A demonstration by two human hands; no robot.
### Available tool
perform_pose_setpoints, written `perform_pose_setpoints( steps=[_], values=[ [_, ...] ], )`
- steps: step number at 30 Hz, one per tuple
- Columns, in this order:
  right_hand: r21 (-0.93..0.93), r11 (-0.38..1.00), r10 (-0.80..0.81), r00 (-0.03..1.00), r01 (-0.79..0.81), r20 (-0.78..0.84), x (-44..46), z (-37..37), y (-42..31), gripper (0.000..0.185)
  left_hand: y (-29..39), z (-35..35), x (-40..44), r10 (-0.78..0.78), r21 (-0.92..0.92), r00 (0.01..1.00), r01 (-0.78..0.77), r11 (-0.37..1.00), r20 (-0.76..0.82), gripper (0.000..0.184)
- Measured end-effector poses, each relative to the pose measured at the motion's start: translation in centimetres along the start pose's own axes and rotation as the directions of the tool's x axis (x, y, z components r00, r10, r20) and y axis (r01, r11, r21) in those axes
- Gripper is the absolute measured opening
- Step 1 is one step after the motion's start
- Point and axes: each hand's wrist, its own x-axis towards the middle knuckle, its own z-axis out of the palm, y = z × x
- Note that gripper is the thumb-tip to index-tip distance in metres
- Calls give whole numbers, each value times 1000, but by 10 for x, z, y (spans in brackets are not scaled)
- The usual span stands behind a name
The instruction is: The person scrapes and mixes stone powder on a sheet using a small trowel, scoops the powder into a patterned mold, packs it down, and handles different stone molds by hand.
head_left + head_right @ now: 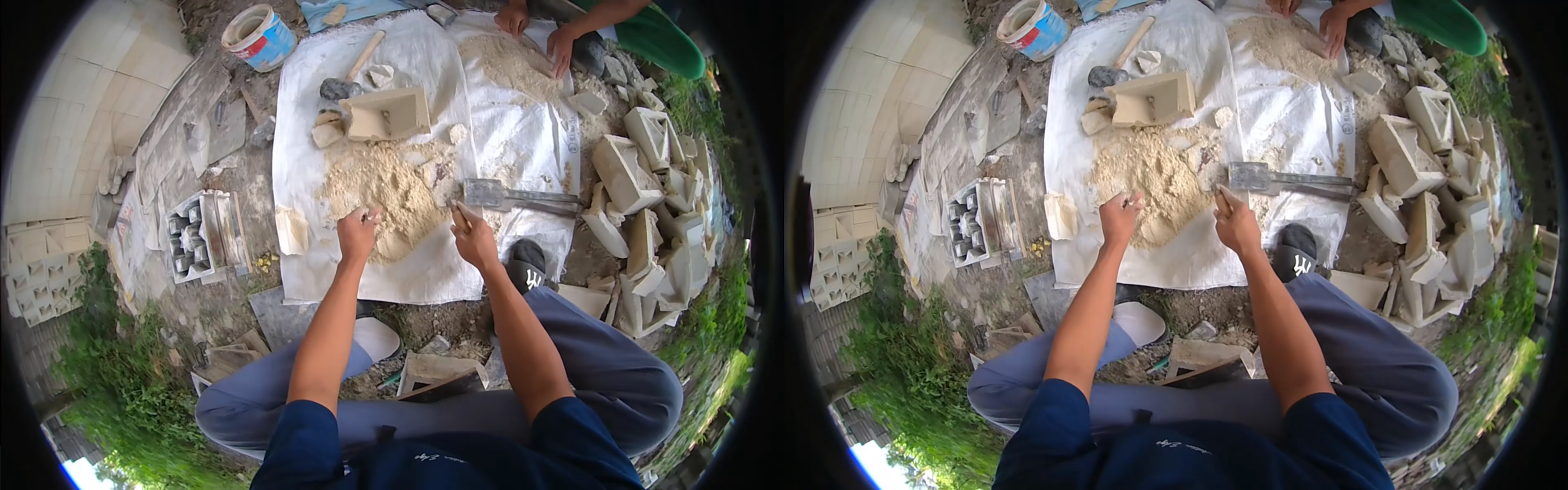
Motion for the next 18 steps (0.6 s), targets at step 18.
perform_pose_setpoints(
  steps=[18],
  values=[
    [-321, 945, 0, 981, -63, -195, -10, 3, -30, 61, 54, -29, -43, -17, -81, 999, 13, 997, -50, 14]
  ],
)
